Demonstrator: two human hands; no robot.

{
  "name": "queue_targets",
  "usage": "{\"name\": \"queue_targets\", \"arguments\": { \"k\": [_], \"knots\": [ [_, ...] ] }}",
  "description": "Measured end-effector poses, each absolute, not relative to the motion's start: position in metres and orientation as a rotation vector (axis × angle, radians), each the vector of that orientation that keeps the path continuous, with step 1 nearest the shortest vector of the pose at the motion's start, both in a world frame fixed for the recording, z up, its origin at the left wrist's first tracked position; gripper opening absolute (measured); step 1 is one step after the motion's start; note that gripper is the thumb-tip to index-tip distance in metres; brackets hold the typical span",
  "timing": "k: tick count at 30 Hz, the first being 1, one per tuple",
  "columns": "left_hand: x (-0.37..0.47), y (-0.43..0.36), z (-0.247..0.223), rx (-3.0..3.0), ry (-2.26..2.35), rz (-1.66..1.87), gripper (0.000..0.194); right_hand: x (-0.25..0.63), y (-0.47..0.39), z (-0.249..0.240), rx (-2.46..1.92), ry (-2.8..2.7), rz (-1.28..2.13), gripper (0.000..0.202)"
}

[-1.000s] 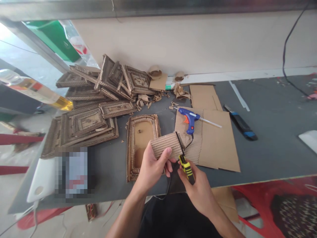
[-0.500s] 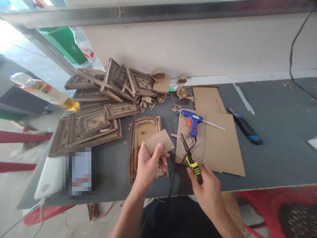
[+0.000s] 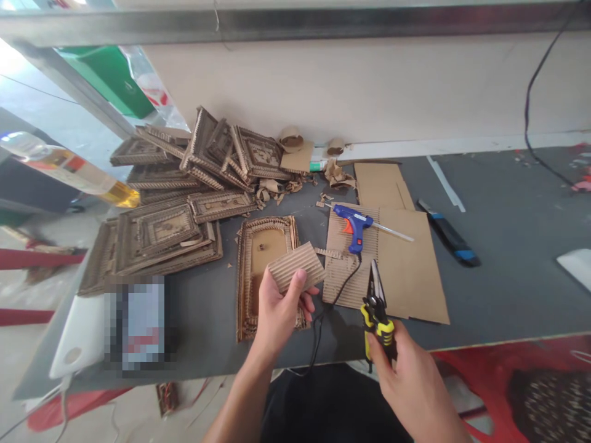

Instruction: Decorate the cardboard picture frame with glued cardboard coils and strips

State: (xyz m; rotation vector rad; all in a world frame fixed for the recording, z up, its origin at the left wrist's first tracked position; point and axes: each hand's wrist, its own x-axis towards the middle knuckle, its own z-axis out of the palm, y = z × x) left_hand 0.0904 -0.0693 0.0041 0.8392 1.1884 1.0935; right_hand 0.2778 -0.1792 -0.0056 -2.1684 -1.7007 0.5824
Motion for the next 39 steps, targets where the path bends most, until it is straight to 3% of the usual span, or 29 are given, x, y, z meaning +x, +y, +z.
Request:
{"name": "queue_targets", "arguments": {
  "k": [10, 14, 22, 36, 39],
  "knots": [
    [0.086, -0.071, 0.008, 0.834, 1.212, 1.136, 0.033, 0.263, -0.177, -0.001, -2.086, -1.666, 0.610, 0.027],
    [0.086, -0.071, 0.012, 0.838, 1.204, 1.157, 0.033, 0.264, -0.169, 0.008, -2.063, -1.643, 0.786, 0.035],
    [0.099, -0.068, 0.022, 0.834, 1.159, 1.199, 0.036, 0.249, -0.155, 0.019, -2.035, -1.589, 1.173, 0.027],
    [0.100, -0.074, 0.016, 0.794, 1.180, 1.312, 0.031, 0.262, -0.142, 0.028, -1.815, -1.458, 1.506, 0.042],
    [0.093, -0.082, 0.007, 0.791, 1.086, 1.182, 0.033, 0.267, -0.148, 0.029, -1.805, -1.368, 1.531, 0.045]
  ]
}}
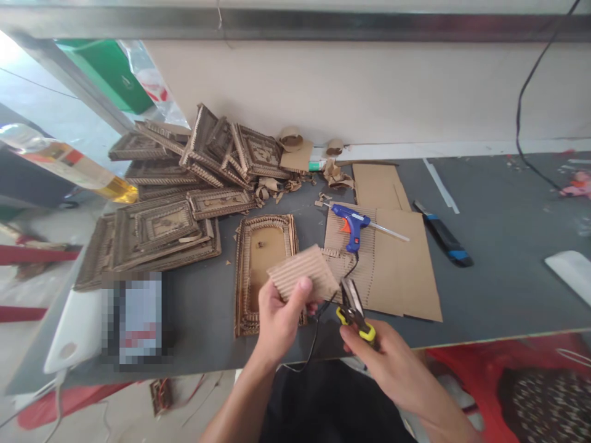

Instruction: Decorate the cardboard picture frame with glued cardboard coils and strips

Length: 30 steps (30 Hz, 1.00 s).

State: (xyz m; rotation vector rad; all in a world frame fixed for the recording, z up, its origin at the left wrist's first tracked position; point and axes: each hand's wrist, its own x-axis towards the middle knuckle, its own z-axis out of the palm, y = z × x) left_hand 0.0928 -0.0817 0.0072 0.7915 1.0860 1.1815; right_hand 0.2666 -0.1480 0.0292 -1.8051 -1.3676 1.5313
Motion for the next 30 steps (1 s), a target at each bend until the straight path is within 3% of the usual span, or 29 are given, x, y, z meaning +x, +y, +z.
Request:
{"name": "queue_targets", "arguments": {
  "k": [5, 13, 17, 25, 27, 30],
  "knots": [
    [0.074, -0.095, 0.004, 0.842, 0.642, 0.591, 0.051, 0.274, -0.152, 0.036, -1.570, -1.224, 1.708, 0.049],
    [0.053, -0.092, 0.013, 0.735, 0.495, 0.280, 0.049, 0.258, -0.132, 0.060, -1.163, -1.167, 2.179, 0.039],
    [0.051, -0.091, 0.017, 0.730, 0.496, 0.273, 0.049, 0.255, -0.137, 0.056, -1.174, -1.128, 2.124, 0.036],
    [0.040, -0.079, 0.025, 0.836, 0.670, 0.397, 0.038, 0.296, -0.169, 0.044, -1.444, -0.774, 1.916, 0.055],
    [0.041, -0.077, 0.022, 0.874, 0.793, 0.578, 0.034, 0.300, -0.172, 0.048, -1.558, -0.726, 1.917, 0.056],
    [0.050, -0.073, 0.017, 0.783, 0.957, 0.872, 0.043, 0.292, -0.173, 0.050, -1.720, -0.705, 1.859, 0.060]
  ]
}}
